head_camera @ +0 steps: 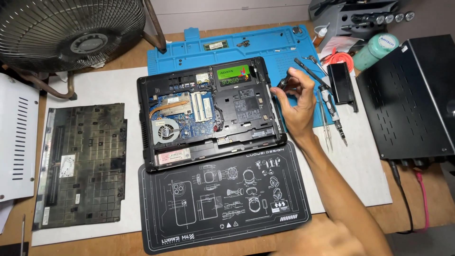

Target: Disassembling a laptop by unscrewing and removing internal components such as the cooling fan and heat sink.

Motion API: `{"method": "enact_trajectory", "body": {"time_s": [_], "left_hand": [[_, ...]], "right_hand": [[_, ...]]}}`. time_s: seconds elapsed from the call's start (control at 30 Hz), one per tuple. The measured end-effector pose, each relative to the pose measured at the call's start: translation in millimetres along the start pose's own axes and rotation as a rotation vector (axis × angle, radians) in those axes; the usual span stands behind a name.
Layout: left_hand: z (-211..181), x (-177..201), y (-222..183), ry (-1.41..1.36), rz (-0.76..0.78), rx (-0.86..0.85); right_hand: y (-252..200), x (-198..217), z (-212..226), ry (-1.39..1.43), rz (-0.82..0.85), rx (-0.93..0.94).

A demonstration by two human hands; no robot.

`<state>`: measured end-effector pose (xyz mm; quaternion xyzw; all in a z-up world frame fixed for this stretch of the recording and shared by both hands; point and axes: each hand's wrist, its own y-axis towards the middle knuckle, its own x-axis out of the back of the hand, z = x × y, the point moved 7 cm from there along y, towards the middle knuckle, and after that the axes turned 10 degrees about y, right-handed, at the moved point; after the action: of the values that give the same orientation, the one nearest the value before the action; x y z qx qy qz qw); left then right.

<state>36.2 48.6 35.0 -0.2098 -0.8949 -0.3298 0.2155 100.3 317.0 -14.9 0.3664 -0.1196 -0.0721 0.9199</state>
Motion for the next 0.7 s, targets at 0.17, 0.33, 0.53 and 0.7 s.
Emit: {"method": "enact_trajectory", "body": {"time_s": [0.17, 0.33, 0.53, 0.7], "left_hand": [[109.5, 59.9, 42.1, 0.785, 0.044, -0.017], [159.2, 65.5, 42.7, 1.052, -0.199, -0.153], [167.3, 54.9, 39.5, 1.002, -0.216, -0.215], [172.4, 48.6, 36.8, 0.983, -0.222, -0.227]], "right_hand": [[1.8, -3.4, 3.7, -0.021, 0.04, -0.009], [5.3, 1.0, 8.1, -0.014, -0.055, 0.011], [7.4, 1.1, 10.5, -0.012, -0.031, 0.018], [7.2, -1.0, 11.2, -0.029, -0.015, 0.034]]}}
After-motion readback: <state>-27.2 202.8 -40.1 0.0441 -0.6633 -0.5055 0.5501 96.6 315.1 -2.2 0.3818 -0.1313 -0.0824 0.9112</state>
